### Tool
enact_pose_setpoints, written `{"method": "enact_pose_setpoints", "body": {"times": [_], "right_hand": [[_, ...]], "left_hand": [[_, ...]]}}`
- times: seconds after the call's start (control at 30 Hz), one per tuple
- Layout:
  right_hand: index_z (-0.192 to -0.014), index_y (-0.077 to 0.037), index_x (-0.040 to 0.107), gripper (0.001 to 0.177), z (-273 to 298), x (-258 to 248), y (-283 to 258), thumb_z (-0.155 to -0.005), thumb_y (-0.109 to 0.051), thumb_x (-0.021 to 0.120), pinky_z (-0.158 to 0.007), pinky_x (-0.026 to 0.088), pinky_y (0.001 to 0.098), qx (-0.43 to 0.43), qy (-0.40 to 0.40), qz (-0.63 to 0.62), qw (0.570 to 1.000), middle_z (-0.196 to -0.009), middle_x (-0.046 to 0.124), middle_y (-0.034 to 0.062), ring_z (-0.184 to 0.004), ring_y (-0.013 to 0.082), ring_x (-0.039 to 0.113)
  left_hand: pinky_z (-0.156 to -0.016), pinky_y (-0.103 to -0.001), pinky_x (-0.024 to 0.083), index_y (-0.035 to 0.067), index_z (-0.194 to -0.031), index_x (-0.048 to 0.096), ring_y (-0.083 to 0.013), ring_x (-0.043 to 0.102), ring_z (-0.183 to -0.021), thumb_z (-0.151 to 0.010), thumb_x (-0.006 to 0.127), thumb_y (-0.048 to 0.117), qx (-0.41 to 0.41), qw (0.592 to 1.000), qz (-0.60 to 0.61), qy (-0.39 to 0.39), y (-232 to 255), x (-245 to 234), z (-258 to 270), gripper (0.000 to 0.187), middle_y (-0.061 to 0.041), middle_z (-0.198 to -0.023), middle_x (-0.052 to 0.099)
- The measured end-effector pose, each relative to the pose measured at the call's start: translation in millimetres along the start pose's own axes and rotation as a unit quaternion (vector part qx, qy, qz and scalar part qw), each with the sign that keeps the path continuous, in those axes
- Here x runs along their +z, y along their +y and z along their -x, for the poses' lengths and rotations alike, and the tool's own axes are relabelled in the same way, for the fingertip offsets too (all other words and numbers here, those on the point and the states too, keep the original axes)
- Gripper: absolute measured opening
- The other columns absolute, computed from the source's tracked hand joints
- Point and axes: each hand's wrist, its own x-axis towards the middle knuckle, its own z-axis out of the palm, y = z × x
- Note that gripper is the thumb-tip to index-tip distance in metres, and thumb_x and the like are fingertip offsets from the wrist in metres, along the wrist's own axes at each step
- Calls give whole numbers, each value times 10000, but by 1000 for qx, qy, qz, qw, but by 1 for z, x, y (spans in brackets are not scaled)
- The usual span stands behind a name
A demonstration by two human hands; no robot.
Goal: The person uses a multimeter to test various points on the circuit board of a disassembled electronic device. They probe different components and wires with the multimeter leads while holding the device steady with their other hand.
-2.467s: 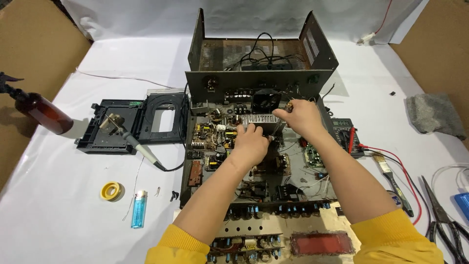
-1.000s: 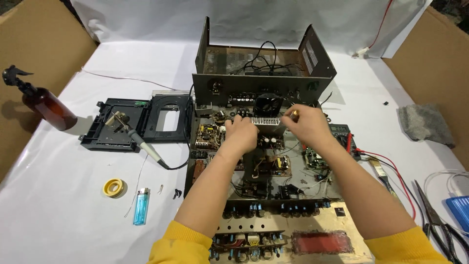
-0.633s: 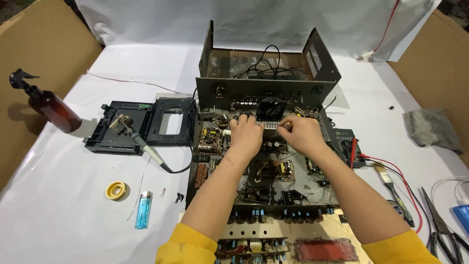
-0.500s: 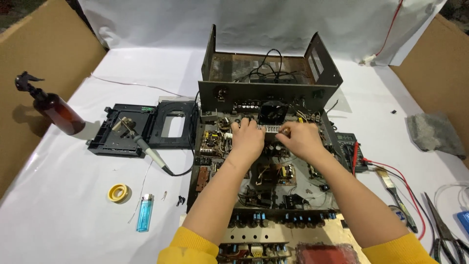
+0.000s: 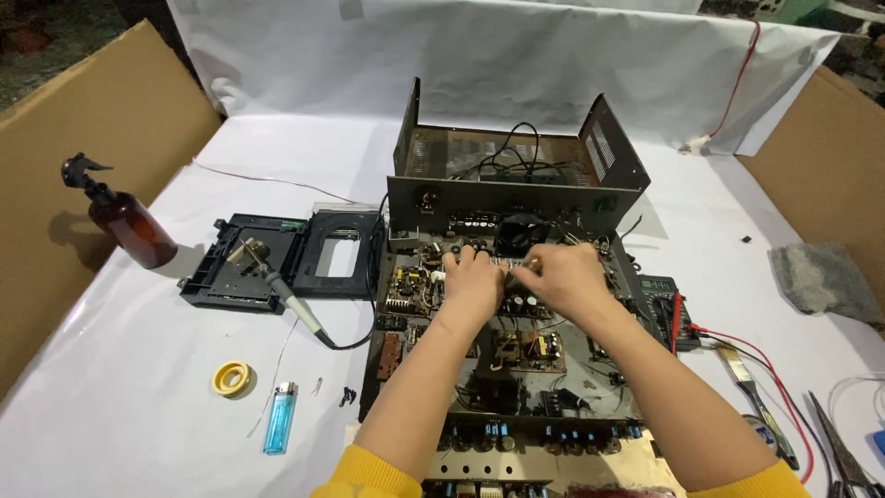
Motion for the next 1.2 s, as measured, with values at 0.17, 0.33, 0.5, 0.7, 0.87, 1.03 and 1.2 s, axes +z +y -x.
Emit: {"method": "enact_pose_setpoints", "body": {"times": [0.17,0.33,0.5,0.7,0.87,1.03,1.2], "right_hand": [[-1009,-201,764,304,-14,29,0,-954,-450,599,-796,459,381,-38,-85,57,994,-770,781,-6,-738,235,756],[-1131,-243,737,283,-19,18,-7,-955,-421,603,-845,433,385,-22,-163,70,984,-941,798,-29,-897,227,757],[-1091,-264,737,265,-20,31,-2,-927,-445,634,-838,435,399,-34,-173,88,980,-886,798,-17,-892,249,761],[-965,-176,736,432,-14,35,7,-940,-578,579,-825,433,363,-17,-114,100,988,-787,779,38,-821,249,769],[-1052,-175,775,349,-13,9,-1,-946,-474,632,-876,529,346,29,-115,-28,993,-890,815,45,-896,263,772],[-1074,-160,778,344,-16,15,1,-937,-452,658,-885,548,390,62,-133,-102,984,-936,817,57,-947,290,762],[-1070,-149,778,334,-20,27,4,-910,-426,682,-884,557,434,69,-152,-113,980,-972,816,75,-990,327,752]], "left_hand": [[-881,-496,314,106,-964,751,-302,505,-1036,-1019,486,159,-27,998,0,-53,-3,5,-2,276,-122,-985,645],[-907,-512,304,100,-877,724,-313,476,-1048,-984,543,126,-33,995,20,-90,-6,-2,-5,212,-107,-953,609],[-914,-524,304,95,-905,716,-321,475,-1065,-977,552,124,-32,994,25,-101,-9,4,-5,181,-108,-955,599],[-961,-552,300,61,-889,719,-355,492,-1141,-1063,478,223,-39,993,62,-93,-13,19,-10,338,-152,-1004,628],[-968,-560,300,57,-899,719,-353,492,-1136,-1087,437,245,-46,992,68,-100,-16,23,-15,388,-149,-1025,634],[-969,-576,290,48,-896,728,-365,491,-1147,-1071,458,219,-51,990,76,-111,-13,13,-11,365,-153,-1028,637],[-969,-578,287,57,-926,741,-360,497,-1149,-1074,458,203,-60,988,88,-113,-14,17,-15,352,-140,-1015,641]]}}
